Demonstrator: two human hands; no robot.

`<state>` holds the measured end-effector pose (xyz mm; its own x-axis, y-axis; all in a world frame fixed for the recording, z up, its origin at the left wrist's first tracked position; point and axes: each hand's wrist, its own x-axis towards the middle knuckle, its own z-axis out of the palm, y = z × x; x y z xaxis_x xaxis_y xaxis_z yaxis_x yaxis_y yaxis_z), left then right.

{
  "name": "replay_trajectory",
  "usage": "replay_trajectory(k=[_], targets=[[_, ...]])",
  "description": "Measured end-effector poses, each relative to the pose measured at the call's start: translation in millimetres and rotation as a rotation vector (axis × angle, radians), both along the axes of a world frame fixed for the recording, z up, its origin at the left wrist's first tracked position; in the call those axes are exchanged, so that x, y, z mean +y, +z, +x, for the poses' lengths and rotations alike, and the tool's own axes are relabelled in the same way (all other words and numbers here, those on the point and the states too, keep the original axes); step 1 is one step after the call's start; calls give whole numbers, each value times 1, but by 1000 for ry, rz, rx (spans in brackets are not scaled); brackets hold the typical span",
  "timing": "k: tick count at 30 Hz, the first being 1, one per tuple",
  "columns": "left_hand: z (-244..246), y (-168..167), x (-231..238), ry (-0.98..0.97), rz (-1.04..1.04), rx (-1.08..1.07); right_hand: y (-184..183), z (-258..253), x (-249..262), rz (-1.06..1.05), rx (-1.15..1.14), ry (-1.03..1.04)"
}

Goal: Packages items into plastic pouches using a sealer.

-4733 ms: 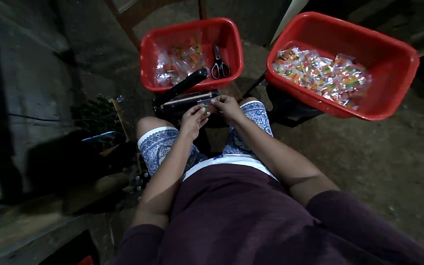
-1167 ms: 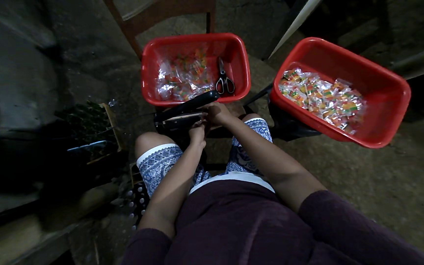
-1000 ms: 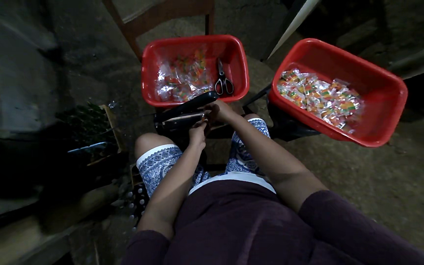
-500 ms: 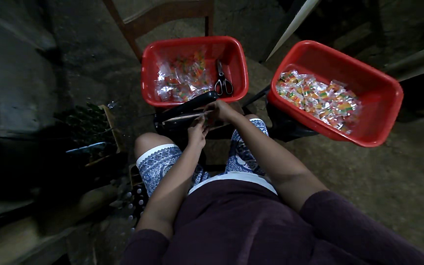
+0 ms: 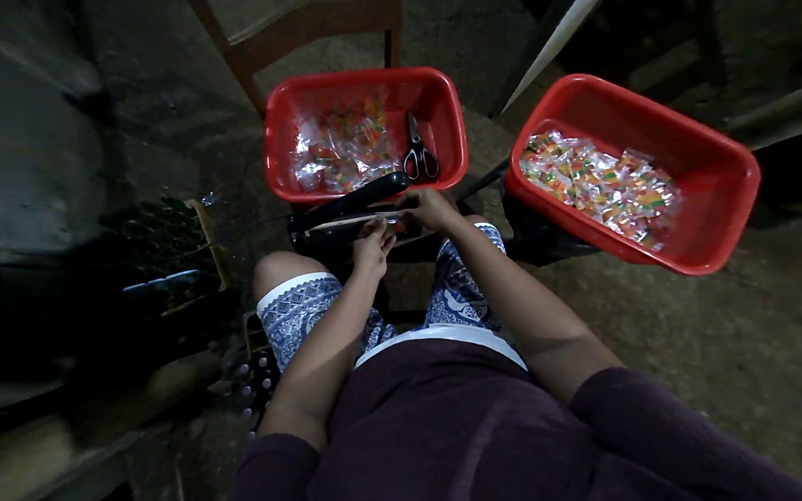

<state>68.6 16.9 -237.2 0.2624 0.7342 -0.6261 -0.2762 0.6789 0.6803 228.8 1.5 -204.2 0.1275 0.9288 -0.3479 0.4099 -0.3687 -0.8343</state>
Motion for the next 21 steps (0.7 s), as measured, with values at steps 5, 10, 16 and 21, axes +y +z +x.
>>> replay_trajectory(k=[5, 10, 16, 21], targets=[[-1, 0, 0, -25, -20, 35, -7, -1, 2, -3, -9, -35], [-2, 1, -2, -94, -101, 53, -18, -7, 9, 12, -146, -3], [2, -6, -1, -45, -135, 53, -23, -15, 12, 28, -248, 36], [6, -8, -2, -42, -109, 89, -18, -22, 12, -29, -284, 18]])
